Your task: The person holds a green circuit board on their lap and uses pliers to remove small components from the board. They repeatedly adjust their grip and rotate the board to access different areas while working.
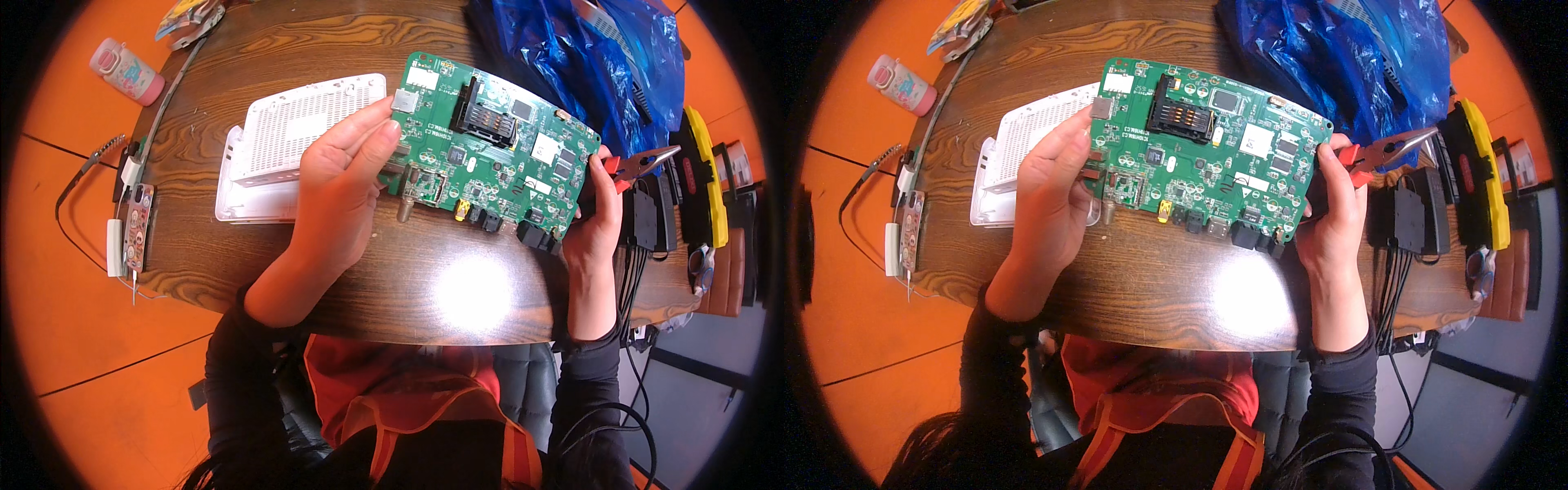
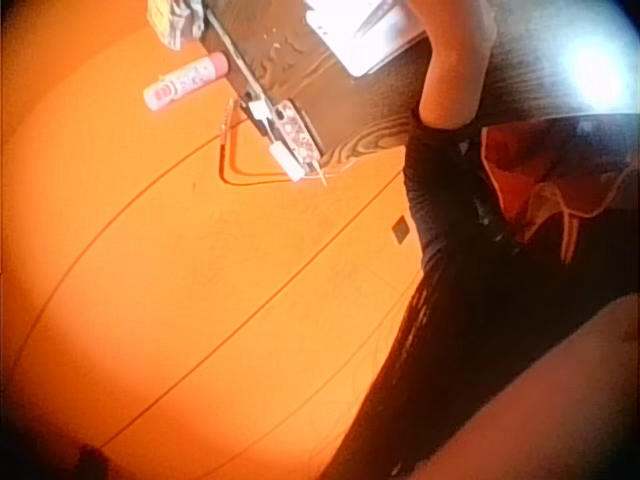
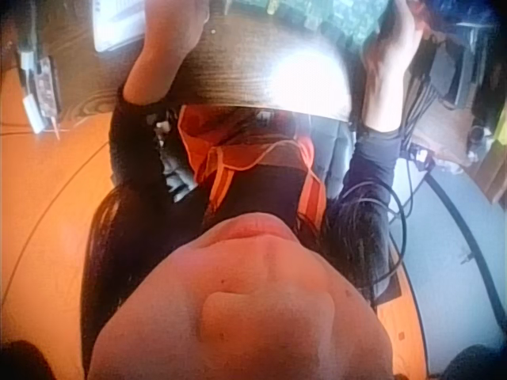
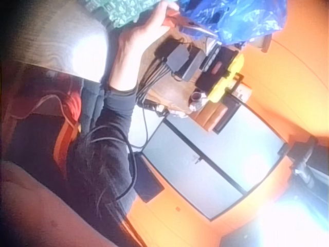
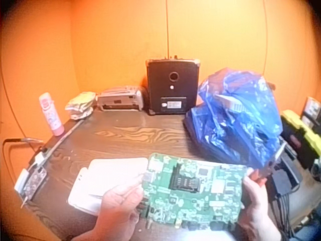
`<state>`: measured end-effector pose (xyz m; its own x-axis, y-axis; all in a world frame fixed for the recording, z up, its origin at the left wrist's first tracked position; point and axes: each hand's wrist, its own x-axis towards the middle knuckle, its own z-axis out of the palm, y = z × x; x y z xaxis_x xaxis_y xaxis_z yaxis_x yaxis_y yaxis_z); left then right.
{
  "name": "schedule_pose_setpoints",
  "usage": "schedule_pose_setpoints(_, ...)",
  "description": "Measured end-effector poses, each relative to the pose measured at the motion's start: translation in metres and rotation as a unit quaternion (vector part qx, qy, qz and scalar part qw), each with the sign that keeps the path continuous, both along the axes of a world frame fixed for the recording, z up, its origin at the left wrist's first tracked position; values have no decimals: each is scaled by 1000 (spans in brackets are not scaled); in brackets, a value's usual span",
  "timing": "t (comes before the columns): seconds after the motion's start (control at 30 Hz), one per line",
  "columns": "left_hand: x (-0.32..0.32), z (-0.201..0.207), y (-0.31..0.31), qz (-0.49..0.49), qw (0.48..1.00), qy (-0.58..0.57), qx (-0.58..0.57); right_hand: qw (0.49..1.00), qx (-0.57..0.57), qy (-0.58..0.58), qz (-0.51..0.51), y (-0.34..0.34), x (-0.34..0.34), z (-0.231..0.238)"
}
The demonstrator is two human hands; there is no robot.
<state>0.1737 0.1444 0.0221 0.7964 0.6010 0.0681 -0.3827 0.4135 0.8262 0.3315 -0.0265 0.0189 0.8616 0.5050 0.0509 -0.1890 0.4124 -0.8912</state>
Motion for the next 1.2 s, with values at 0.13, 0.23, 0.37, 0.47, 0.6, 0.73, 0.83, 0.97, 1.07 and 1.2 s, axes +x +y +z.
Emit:
schedule_pose_setpoints(0.13, 0, 1, 2, -1, 1000, 19, -4, 1000, 0, 12, 23, -1, 0, 1)
schedule_pose_setpoints(0.23, -1, 1, 4, -1, 999, 36, -10, 998, 21, 13, 55, -2, 0, 1)
schedule_pose_setpoints(0.37, -1, 0, 7, -2, 998, 55, -7, 998, 30, 19, 54, -3, 0, 2)
schedule_pose_setpoints(0.47, -1, 1, 9, -17, 998, 63, -6, 998, 37, 11, 58, -3, 0, 2)
schedule_pose_setpoints(0.6, -3, 5, 6, -128, 989, 22, -74, 995, 38, 26, 90, -3, 0, 3)
schedule_pose_setpoints(0.73, -2, 5, 4, -136, 982, 87, -100, 994, 13, 6, 107, -4, -1, 3)
schedule_pose_setpoints(0.83, 1, 2, 5, -94, 990, 76, -71, 994, 17, -20, 102, -5, -5, 2)
schedule_pose_setpoints(0.97, -2, 1, 3, -25, 999, 15, -40, 992, 57, -26, 114, -7, -6, 0)
schedule_pose_setpoints(1.07, -6, 1, 1, -9, 1000, -26, 12, 992, 70, -35, 97, -8, -5, -3)
schedule_pose_setpoints(1.2, -8, -2, -2, 15, 996, -60, 58, 993, 83, -23, 75, -11, -1, -6)
